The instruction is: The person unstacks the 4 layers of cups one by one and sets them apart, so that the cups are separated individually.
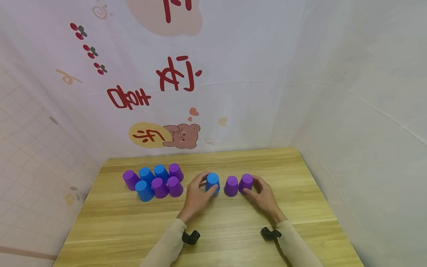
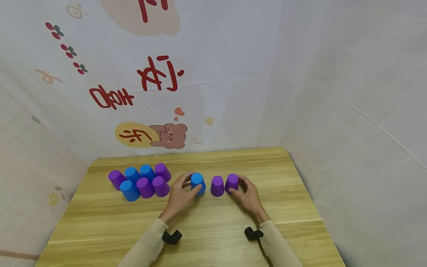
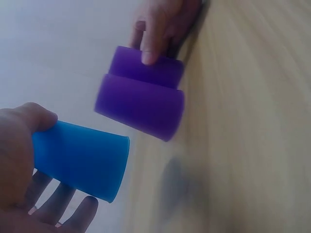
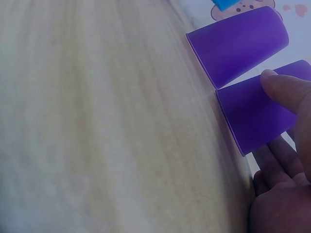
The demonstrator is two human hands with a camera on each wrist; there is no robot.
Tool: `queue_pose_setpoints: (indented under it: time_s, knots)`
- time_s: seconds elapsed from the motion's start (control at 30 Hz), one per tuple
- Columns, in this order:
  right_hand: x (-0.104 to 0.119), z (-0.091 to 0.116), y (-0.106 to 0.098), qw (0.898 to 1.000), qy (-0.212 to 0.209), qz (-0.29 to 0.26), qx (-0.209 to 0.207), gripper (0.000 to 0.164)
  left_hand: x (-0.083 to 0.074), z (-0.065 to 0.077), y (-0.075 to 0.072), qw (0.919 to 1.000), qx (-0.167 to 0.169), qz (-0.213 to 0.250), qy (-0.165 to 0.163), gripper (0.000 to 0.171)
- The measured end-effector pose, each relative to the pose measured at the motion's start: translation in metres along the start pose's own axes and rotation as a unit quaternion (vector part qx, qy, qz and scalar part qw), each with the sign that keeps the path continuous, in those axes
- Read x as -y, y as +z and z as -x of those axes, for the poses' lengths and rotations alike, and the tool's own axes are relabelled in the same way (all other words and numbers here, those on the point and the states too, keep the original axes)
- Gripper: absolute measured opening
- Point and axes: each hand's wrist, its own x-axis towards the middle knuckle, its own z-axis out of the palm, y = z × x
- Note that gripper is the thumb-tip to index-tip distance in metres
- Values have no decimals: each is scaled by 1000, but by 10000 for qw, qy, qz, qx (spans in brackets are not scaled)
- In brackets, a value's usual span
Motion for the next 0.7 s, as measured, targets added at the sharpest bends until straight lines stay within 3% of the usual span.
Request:
queue_pose_setpoints:
  time_s: [0.23,0.43,0.7]
  knots:
    - [1,0,0,10000,-17,11,3,62,-14,-3,-14,9998,-81,43,202,51]
    - [2,0,-1,10000,36,21,33,64,-26,-5,-26,9976,-371,-118,571,50]
    - [1,-1,-2,9999,75,27,71,64,-33,-5,-44,9946,-621,-353,758,52]
